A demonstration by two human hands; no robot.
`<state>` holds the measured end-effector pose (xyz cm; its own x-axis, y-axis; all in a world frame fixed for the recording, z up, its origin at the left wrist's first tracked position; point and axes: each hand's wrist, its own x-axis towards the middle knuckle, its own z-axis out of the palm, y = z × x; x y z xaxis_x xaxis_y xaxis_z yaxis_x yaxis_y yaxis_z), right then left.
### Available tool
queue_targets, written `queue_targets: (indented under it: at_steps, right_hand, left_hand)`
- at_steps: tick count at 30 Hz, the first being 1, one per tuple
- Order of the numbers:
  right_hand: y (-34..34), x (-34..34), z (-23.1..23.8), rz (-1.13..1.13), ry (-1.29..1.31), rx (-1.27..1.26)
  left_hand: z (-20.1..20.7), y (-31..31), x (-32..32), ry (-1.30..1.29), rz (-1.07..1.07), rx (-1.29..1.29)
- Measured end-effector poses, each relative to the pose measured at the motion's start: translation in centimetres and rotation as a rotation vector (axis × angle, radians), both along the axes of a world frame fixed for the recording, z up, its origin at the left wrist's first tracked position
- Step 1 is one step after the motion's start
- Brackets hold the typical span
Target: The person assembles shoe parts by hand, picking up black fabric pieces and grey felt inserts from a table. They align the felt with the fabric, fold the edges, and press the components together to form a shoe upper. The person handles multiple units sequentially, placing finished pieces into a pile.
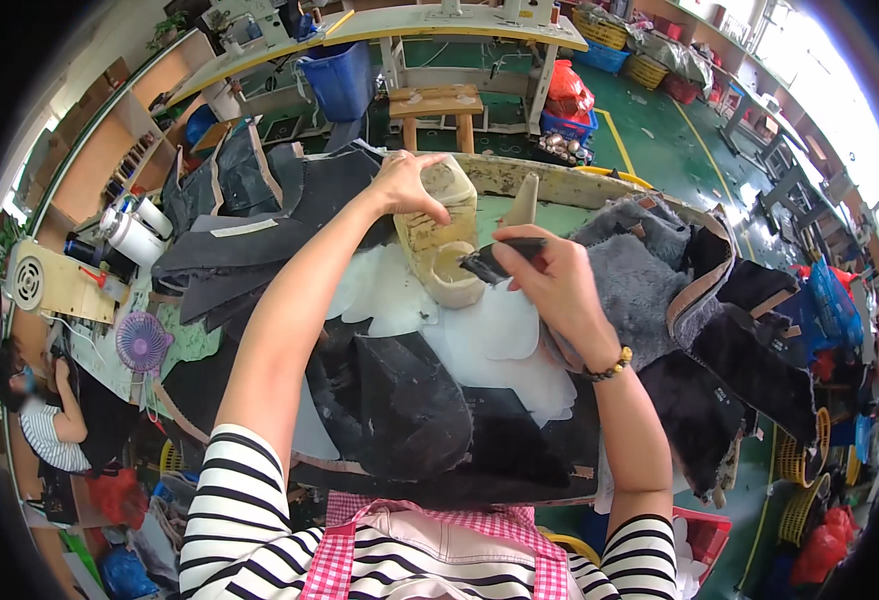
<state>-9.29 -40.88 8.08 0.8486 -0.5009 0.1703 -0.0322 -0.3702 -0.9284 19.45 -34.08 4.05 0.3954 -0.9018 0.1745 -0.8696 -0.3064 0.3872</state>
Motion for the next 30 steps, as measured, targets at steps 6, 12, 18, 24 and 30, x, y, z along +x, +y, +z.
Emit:
queue_targets:
  at_steps: [6,12,18,24,30]
  right_hand:
    - [-0.5,5.4,0.0,0.040,0.076,-0.465]
    - [-1.6,6.9,-4.3,0.102,0.065,-0.740]
    - [-1.8,2.2,-2.1,-0.030,0.160,-0.262]
    - [-7.7,-1.0,-2.4,0.213,-0.107,0.734]
    - [7.1,0.6,1.3,0.486,0.272,0.246]
  left_hand:
    - [-2.7,0.0,0.8,0.018,0.078,-0.171]
    - [2.1,10.1,-4.8,0.144,-0.001,-0.481]
    - [1.3,27.5,-19.4,0.077,0.007,-0.391]
    - [-7.1,28.9,-31.8,-0.212,0.046,-0.403]
    - [-8.7,26.6,-33.5,-0.288,0.114,-0.325]
